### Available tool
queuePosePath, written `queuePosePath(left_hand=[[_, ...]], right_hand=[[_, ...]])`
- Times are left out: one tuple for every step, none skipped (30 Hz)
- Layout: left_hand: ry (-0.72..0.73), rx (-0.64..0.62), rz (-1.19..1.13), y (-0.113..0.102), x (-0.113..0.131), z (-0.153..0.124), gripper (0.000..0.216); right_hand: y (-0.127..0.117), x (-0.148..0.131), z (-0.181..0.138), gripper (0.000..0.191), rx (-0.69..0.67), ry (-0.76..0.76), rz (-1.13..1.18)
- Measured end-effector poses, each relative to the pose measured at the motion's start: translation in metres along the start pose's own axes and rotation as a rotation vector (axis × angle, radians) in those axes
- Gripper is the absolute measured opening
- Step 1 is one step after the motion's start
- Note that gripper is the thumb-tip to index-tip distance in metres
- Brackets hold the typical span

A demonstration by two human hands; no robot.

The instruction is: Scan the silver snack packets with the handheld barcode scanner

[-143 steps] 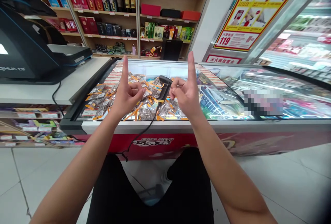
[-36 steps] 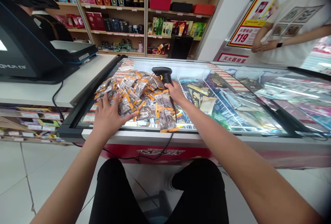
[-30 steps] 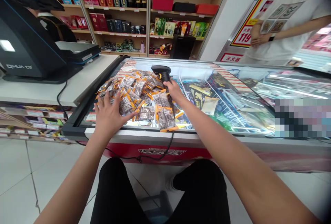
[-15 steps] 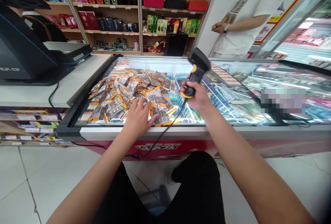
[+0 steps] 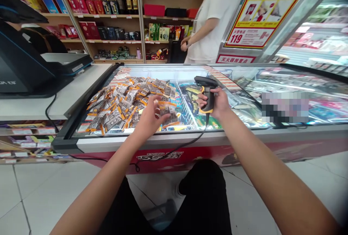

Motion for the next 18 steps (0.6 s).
queuePosePath(left_hand=[[0.004, 0.02, -0.12, 0.003, 0.003, 0.013, 0.052], [0.014, 0.055, -0.185, 0.006, 0.006, 0.029, 0.051], [0.029, 0.129, -0.198, 0.004, 0.008, 0.047, 0.049], [0.034, 0.203, -0.182, 0.003, 0.008, 0.066, 0.049], [0.028, 0.269, -0.151, 0.002, 0.006, 0.085, 0.049], [0.017, 0.326, -0.12, 0.001, 0.001, 0.103, 0.048], [0.014, 0.354, -0.09, 0.003, -0.004, 0.119, 0.047], [0.008, 0.356, -0.064, 0.007, -0.011, 0.133, 0.045], [-0.016, 0.354, -0.049, 0.01, -0.02, 0.144, 0.042], [-0.036, 0.338, -0.041, 0.013, -0.03, 0.151, 0.042], [-0.049, 0.321, -0.036, 0.016, -0.039, 0.155, 0.042], [-0.056, 0.307, -0.032, 0.018, -0.047, 0.157, 0.043], [-0.054, 0.292, -0.029, 0.018, -0.053, 0.157, 0.043], [-0.043, 0.28, -0.024, 0.018, -0.058, 0.156, 0.043], [-0.026, 0.27, -0.017, 0.017, -0.06, 0.154, 0.042], [-0.008, 0.262, -0.011, 0.015, -0.062, 0.153, 0.041], [0.01, 0.255, -0.008, 0.013, -0.062, 0.152, 0.04], [0.024, 0.252, -0.009, 0.011, -0.062, 0.152, 0.04]], right_hand=[[-0.004, -0.002, 0.003, 0.026, -0.006, 0.008, -0.005], [-0.008, -0.003, 0.006, 0.028, -0.009, 0.014, -0.023], [-0.013, -0.004, 0.009, 0.029, -0.01, 0.021, -0.049], [-0.017, -0.002, 0.011, 0.03, -0.013, 0.032, -0.079], [-0.02, 0.0, 0.012, 0.032, -0.018, 0.049, -0.108], [-0.023, 0.004, 0.011, 0.034, -0.024, 0.07, -0.134], [-0.024, 0.009, 0.01, 0.035, -0.03, 0.091, -0.155], [-0.024, 0.013, 0.008, 0.037, -0.037, 0.111, -0.174], [-0.023, 0.018, 0.006, 0.038, -0.049, 0.126, -0.187], [-0.021, 0.021, 0.003, 0.039, -0.065, 0.132, -0.195], [-0.018, 0.023, 0.0, 0.04, -0.084, 0.133, -0.2], [-0.014, 0.025, -0.002, 0.041, -0.104, 0.133, -0.205], [-0.011, 0.026, -0.004, 0.042, -0.121, 0.134, -0.211], [-0.009, 0.027, -0.005, 0.043, -0.133, 0.134, -0.218], [-0.007, 0.027, -0.006, 0.044, -0.139, 0.132, -0.225], [-0.007, 0.027, -0.007, 0.044, -0.14, 0.128, -0.234], [-0.007, 0.026, -0.007, 0.044, -0.142, 0.124, -0.243], [-0.007, 0.025, -0.007, 0.044, -0.143, 0.122, -0.254]])
Point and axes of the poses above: each hand's wrist, its own z-axis towards the middle knuckle, its own y-axis out of the palm, x = y × z, the point moved 10 cm from there along z, towards the middle knuckle, and after that the axes turned 6 degrees about -z, right-handed, at the moved point
